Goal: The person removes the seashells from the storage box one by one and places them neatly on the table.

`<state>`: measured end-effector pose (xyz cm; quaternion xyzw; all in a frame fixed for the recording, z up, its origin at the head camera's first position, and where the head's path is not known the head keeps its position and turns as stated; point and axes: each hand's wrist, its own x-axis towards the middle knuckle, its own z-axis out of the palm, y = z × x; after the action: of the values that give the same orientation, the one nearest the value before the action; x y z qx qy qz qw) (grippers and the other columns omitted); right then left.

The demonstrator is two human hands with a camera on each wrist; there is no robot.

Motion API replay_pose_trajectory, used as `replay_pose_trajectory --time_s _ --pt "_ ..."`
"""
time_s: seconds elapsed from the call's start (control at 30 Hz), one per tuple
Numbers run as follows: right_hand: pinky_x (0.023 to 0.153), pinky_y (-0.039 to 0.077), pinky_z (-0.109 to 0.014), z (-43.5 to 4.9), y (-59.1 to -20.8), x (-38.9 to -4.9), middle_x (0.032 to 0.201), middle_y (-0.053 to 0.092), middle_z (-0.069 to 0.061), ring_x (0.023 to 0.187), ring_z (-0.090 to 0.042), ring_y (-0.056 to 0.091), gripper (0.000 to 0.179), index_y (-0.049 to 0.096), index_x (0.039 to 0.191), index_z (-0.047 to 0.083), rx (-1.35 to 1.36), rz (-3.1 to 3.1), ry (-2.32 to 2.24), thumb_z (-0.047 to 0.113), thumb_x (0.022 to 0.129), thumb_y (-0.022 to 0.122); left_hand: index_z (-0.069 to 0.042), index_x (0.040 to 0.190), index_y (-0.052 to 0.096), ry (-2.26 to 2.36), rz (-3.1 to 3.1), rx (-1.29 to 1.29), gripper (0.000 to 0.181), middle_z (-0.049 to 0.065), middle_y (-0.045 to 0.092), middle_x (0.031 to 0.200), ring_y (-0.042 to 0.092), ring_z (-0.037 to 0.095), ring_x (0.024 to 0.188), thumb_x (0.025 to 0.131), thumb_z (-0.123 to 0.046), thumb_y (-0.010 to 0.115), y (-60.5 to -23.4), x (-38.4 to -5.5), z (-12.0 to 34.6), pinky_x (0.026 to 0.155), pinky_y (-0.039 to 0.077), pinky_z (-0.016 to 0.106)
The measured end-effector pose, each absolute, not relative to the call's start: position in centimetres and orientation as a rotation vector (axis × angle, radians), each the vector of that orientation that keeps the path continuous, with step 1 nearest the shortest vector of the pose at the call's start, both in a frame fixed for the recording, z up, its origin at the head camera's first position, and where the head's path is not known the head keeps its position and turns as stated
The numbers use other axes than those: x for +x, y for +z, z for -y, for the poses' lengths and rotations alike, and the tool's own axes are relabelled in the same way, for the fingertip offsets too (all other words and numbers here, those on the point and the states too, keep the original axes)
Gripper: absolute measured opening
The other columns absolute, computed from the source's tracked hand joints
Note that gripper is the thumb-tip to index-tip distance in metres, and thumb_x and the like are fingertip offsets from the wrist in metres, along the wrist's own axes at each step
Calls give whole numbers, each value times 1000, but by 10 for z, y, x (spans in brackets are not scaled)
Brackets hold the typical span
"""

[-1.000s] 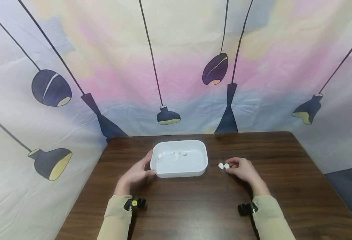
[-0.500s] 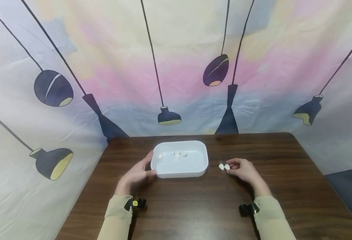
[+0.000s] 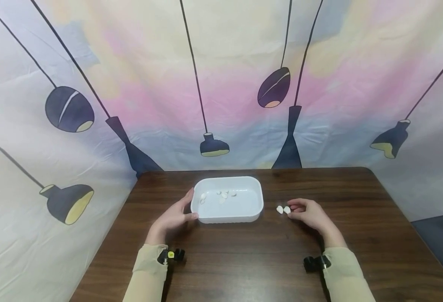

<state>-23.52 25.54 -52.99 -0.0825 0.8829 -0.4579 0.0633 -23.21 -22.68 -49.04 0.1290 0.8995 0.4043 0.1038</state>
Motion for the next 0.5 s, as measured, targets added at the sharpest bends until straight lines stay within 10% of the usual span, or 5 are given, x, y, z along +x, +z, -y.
replay_pose_trajectory --time_s 0.5 --pt "73 57 -25 -217 -501 -239 122 74 -23 103 -30 74 42 70 134 -3 -249 -2747 -1571 14 97 81 -2 170 19 1213 -2651 366 98 14 15 178 19 35 163 96 -22 79 -495 -234 228 128 20 60"
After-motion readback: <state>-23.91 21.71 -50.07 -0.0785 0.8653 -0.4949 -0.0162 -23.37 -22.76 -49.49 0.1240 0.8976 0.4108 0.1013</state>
